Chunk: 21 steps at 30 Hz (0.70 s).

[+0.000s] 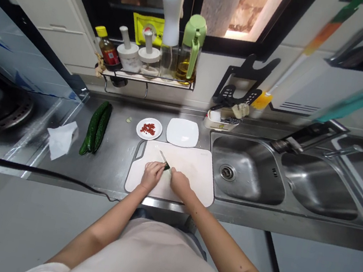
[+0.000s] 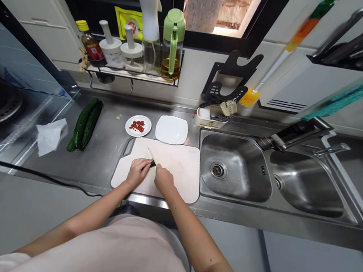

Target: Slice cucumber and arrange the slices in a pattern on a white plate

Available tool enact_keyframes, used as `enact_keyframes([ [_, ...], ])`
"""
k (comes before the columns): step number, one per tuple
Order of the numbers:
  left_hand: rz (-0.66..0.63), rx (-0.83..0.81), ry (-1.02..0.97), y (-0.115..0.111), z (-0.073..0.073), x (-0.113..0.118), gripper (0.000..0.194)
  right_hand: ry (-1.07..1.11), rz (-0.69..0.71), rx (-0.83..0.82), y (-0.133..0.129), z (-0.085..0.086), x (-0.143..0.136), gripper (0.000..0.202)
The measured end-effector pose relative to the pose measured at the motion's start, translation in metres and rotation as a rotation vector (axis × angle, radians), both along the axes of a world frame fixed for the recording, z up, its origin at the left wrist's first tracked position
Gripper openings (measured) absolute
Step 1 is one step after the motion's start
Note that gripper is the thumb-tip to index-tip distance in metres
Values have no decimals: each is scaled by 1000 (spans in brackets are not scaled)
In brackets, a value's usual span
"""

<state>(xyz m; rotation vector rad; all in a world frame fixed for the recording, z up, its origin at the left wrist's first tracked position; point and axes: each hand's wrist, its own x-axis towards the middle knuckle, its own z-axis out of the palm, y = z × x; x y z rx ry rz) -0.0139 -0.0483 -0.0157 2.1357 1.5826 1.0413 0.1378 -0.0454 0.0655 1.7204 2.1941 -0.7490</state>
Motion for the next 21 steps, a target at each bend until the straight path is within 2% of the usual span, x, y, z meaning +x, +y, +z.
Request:
enact_keyframes([
  [6, 4, -23, 8, 0, -3, -1, 22, -12, -16, -26, -5, 1, 3, 34],
  [15, 7, -14, 3, 1, -6, -1, 21, -51, -21, -51, -33, 2, 24, 33],
  [21, 9, -13, 1, 1, -6, -1, 21, -48, -27, -39, -28, 0, 20, 31],
])
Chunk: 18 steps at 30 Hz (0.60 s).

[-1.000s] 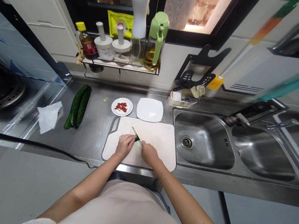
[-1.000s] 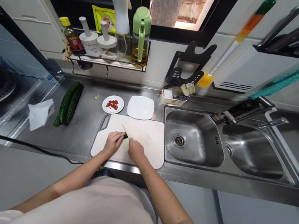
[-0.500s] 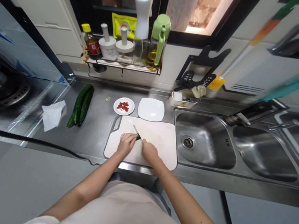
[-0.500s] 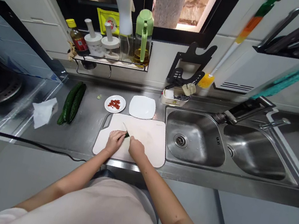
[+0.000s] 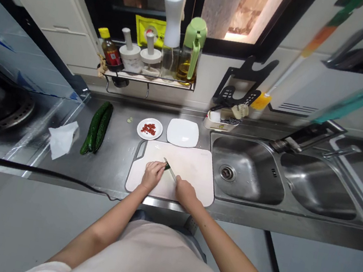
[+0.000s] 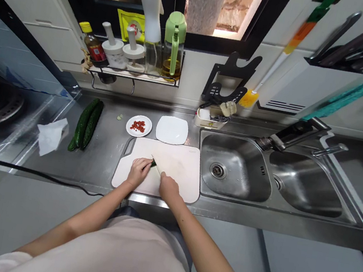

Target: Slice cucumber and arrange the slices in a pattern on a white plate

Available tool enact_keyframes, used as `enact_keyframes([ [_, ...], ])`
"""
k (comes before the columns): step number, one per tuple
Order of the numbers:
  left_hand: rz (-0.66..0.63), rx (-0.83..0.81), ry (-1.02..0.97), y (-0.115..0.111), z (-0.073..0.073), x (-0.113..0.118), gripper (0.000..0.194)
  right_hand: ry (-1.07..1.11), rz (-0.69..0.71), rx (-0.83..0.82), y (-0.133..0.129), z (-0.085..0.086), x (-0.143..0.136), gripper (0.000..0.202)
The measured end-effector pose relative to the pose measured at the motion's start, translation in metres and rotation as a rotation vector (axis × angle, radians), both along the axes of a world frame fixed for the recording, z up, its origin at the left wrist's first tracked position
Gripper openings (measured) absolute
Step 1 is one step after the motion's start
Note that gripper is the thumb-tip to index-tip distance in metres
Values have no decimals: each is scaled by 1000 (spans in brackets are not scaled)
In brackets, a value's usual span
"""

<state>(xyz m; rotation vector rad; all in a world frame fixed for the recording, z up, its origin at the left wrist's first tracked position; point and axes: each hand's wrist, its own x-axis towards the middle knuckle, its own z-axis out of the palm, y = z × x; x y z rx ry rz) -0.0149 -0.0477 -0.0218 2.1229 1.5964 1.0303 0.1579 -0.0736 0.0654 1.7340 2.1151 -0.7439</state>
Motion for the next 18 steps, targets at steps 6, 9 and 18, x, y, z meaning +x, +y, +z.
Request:
enact_keyframes([
  [6, -3, 5, 4, 0, 0, 0, 22, 18, 12, 39, 15, -4, -11, 32],
  [9, -7, 16, 1, 0, 1, 0, 21, 31, 13, 46, 21, -4, -16, 32],
  [18, -13, 40, -4, 0, 2, 0, 21, 41, 2, 37, 23, -5, -16, 33],
])
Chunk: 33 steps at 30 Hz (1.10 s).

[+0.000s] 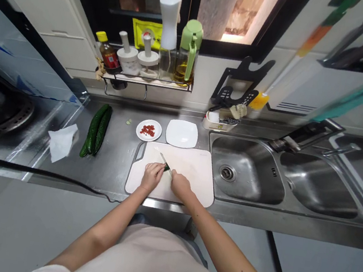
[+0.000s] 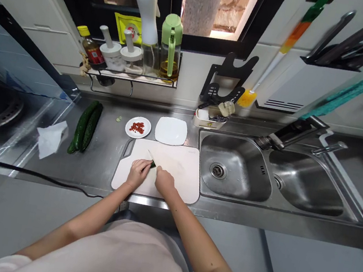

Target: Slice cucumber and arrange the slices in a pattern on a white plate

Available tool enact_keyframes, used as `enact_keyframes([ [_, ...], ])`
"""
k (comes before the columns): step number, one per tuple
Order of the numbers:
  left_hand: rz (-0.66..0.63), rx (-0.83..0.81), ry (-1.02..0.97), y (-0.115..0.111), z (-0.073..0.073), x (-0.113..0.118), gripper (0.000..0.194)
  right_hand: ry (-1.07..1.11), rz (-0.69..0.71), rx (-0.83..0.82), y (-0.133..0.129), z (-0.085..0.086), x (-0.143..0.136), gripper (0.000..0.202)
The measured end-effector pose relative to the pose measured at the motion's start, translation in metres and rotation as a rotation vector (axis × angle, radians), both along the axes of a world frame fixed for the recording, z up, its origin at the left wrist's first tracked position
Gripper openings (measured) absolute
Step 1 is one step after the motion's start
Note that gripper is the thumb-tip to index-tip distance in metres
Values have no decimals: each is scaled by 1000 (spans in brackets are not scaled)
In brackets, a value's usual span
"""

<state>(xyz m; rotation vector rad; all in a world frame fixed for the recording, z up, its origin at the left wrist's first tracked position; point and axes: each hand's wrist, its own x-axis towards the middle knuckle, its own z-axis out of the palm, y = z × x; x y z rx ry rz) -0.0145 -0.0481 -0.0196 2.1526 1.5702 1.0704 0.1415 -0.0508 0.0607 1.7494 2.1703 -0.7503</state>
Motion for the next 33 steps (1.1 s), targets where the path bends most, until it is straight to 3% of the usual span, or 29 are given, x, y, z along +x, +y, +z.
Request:
enact_keyframes([
  [12, 10, -17, 10, 0, -2, 1, 22, -37, -19, -19, -24, 4, 14, 34],
  [26, 11, -11, 20, 0, -3, 0, 22, 14, -9, 10, 3, 4, -5, 35],
  [33, 15, 2, 15, 0, -1, 0, 22, 17, -23, 6, 4, 8, -5, 33],
])
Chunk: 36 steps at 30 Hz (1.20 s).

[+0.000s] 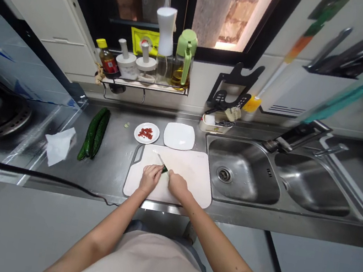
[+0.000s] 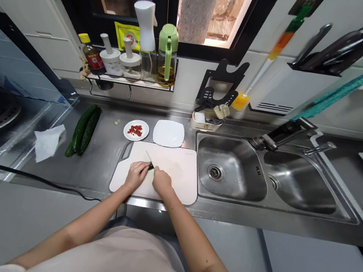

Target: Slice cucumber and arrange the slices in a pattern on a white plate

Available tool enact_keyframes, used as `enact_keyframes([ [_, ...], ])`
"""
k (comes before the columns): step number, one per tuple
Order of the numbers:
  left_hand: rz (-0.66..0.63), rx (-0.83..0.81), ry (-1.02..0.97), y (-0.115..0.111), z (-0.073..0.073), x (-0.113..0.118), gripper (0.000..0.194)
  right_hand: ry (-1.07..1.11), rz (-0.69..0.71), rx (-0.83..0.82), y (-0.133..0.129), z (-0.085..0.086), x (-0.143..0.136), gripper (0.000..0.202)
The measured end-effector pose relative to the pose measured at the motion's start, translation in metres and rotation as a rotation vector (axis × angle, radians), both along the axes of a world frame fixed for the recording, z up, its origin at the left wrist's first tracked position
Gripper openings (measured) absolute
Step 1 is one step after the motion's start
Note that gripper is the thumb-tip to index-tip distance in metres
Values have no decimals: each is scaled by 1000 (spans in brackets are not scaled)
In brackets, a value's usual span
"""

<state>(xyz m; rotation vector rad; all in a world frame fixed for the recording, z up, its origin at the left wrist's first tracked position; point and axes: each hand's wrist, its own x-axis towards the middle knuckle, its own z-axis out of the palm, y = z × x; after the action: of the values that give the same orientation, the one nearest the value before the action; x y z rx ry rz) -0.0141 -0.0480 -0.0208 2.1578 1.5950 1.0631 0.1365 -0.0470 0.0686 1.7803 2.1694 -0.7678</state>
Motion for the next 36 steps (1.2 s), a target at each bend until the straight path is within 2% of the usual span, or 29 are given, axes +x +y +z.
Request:
enact_keyframes([
  [9, 2, -14, 0, 0, -3, 0, 23, -3, -15, -18, -17, 1, 16, 29],
  [17, 8, -15, 12, 0, -1, -1, 23, -15, -22, -36, -29, 7, 24, 33],
  [27, 16, -30, 9, -1, -1, 0, 24, -31, -22, -71, -43, 8, 33, 27],
  [36, 1, -23, 10, -2, 1, 0, 24, -21, -25, -41, -32, 2, 23, 32],
])
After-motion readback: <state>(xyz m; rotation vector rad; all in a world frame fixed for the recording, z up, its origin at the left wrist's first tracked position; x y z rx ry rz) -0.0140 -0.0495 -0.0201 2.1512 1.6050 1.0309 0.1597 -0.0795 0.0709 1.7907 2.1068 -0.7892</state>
